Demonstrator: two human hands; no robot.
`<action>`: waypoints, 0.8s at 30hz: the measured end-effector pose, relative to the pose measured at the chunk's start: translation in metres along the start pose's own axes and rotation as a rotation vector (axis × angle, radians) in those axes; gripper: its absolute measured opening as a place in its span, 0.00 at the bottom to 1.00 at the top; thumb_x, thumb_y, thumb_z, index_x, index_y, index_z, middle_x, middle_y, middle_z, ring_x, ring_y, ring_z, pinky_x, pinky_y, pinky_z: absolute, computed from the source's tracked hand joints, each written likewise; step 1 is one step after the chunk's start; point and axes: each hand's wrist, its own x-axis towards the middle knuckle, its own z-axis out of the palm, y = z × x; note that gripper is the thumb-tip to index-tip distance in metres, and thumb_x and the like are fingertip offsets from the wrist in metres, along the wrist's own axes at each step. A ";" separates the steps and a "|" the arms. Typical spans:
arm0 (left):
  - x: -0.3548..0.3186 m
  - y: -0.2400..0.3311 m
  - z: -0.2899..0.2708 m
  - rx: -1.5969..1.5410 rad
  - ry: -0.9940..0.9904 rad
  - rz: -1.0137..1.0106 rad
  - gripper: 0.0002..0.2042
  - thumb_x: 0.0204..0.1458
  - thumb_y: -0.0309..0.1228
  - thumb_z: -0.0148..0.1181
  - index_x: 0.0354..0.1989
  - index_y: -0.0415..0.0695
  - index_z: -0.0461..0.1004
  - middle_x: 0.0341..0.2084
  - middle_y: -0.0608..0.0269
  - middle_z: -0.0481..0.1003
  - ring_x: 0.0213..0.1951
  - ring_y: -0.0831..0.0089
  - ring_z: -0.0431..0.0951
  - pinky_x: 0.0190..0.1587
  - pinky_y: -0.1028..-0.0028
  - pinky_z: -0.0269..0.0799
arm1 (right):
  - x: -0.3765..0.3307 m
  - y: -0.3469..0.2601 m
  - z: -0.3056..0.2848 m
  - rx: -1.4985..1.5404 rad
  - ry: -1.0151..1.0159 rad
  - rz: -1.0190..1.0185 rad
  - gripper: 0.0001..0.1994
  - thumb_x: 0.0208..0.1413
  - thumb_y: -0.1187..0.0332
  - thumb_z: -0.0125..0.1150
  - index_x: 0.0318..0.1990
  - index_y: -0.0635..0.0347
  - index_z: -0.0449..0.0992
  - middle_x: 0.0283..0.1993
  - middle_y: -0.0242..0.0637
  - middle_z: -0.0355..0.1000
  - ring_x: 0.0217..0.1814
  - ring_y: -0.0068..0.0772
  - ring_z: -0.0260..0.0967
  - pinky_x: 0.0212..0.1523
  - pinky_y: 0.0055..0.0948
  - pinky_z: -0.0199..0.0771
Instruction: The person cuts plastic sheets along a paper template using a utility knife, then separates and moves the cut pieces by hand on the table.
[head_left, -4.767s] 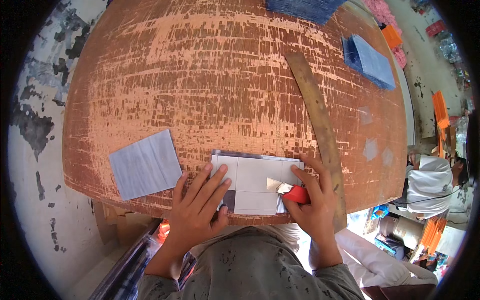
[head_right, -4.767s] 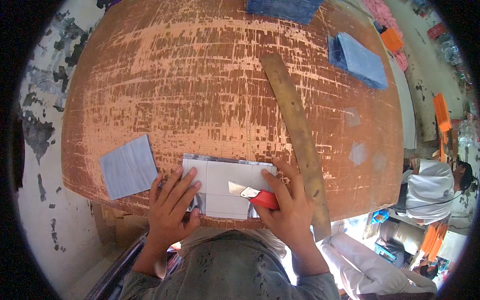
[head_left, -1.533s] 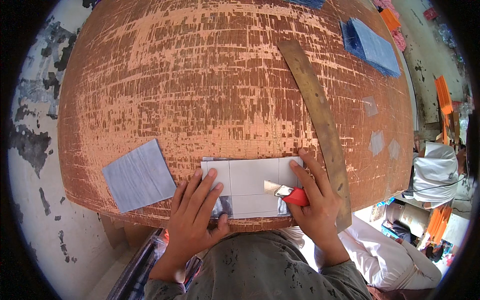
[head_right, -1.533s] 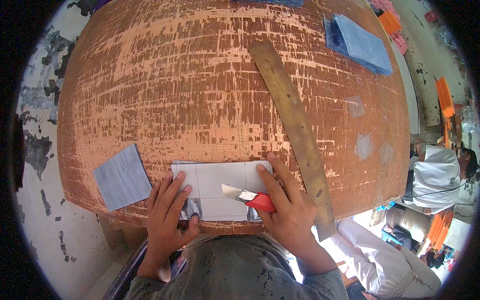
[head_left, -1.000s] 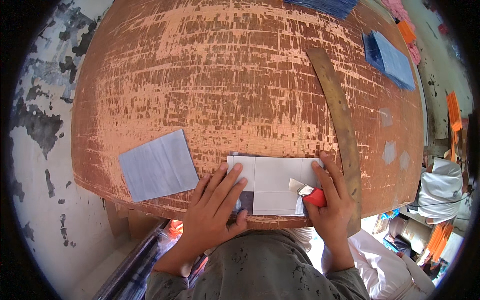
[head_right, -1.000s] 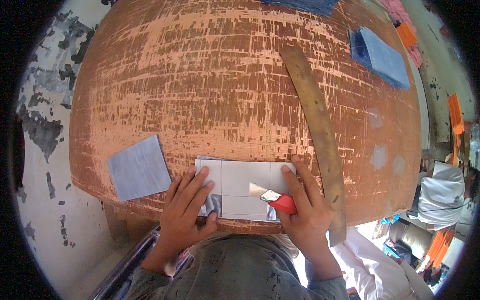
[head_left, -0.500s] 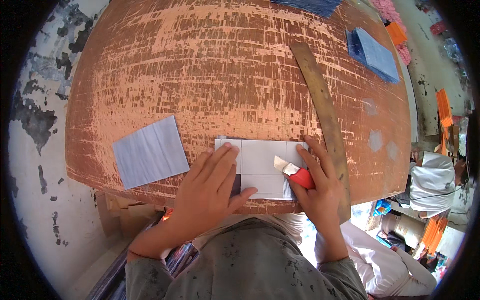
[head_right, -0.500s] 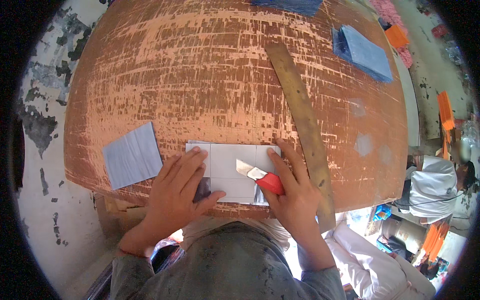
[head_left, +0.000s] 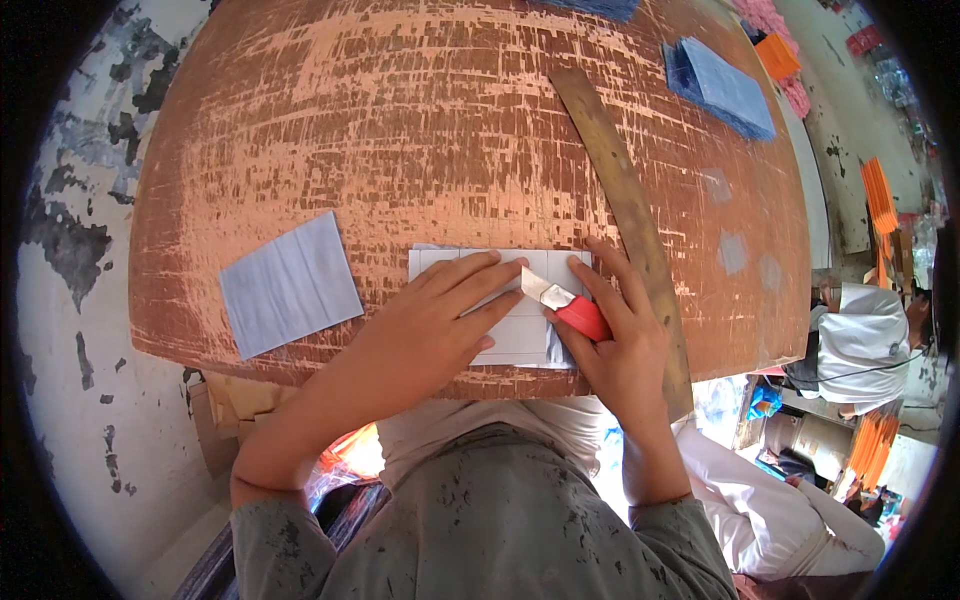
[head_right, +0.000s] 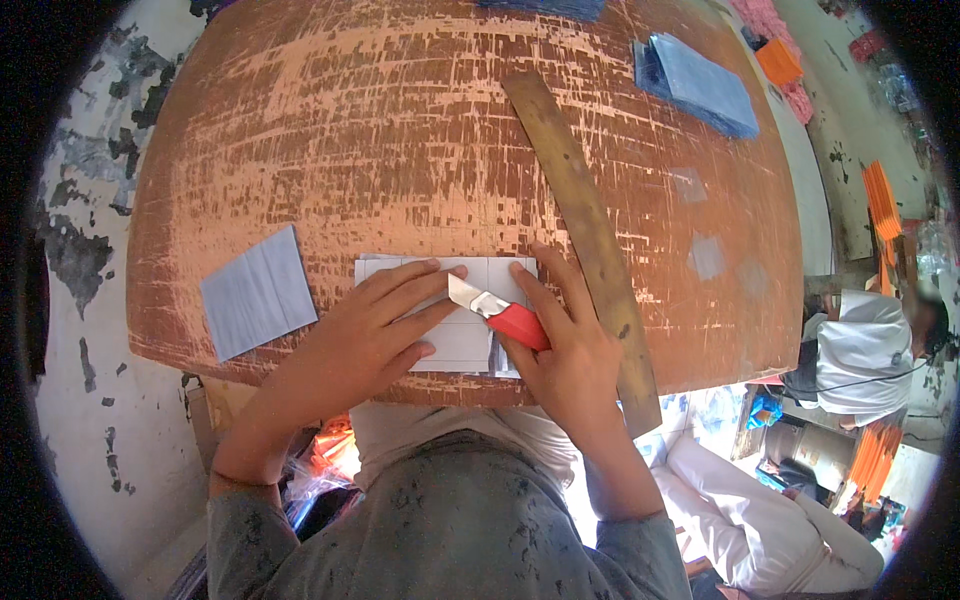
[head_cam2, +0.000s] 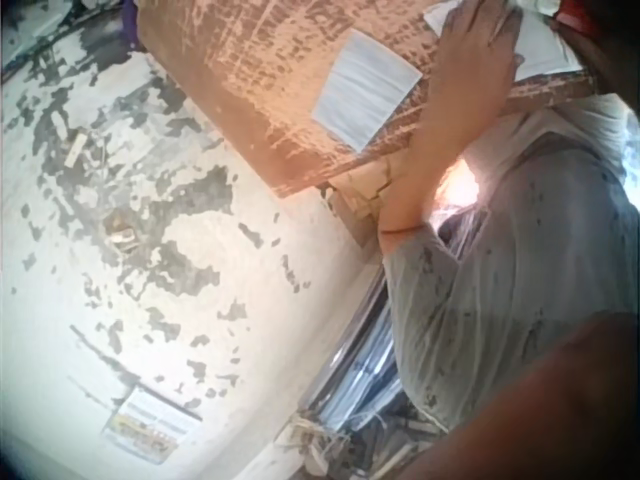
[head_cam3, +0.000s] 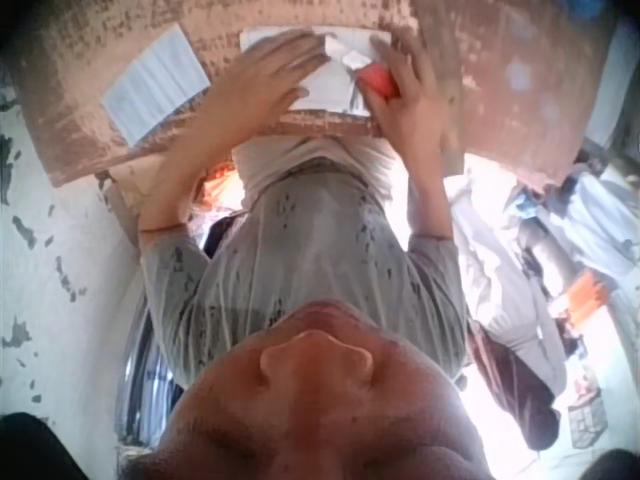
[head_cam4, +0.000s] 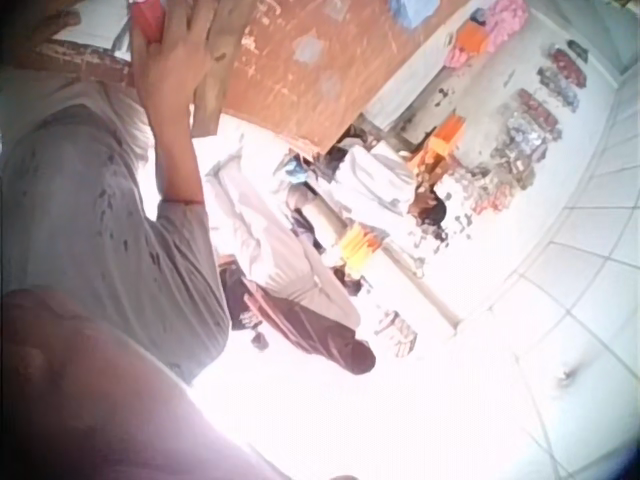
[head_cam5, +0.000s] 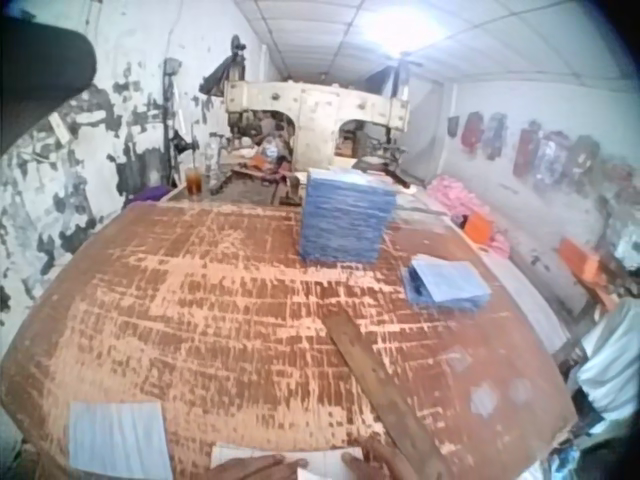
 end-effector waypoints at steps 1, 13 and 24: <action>0.000 0.000 0.000 0.003 -0.006 0.020 0.29 0.59 0.28 0.72 0.72 0.47 0.78 0.73 0.51 0.72 0.77 0.48 0.69 0.76 0.49 0.71 | 0.000 0.000 0.000 -0.002 0.000 0.005 0.32 0.54 0.65 0.85 0.69 0.53 0.84 0.78 0.38 0.73 0.71 0.47 0.81 0.58 0.44 0.88; 0.007 0.009 -0.006 0.140 -0.112 0.045 0.34 0.55 0.21 0.67 0.74 0.53 0.78 0.76 0.51 0.68 0.76 0.46 0.68 0.76 0.50 0.72 | -0.026 0.001 -0.051 0.391 0.003 0.370 0.21 0.65 0.65 0.79 0.61 0.54 0.78 0.61 0.45 0.79 0.50 0.54 0.85 0.46 0.49 0.84; 0.043 0.022 -0.035 0.135 -0.356 0.027 0.44 0.50 0.17 0.69 0.81 0.51 0.70 0.72 0.42 0.65 0.72 0.41 0.68 0.72 0.49 0.74 | 0.010 0.011 -0.093 -0.315 -0.418 -0.222 0.23 0.54 0.60 0.78 0.57 0.51 0.81 0.45 0.33 0.78 0.50 0.41 0.85 0.43 0.43 0.83</action>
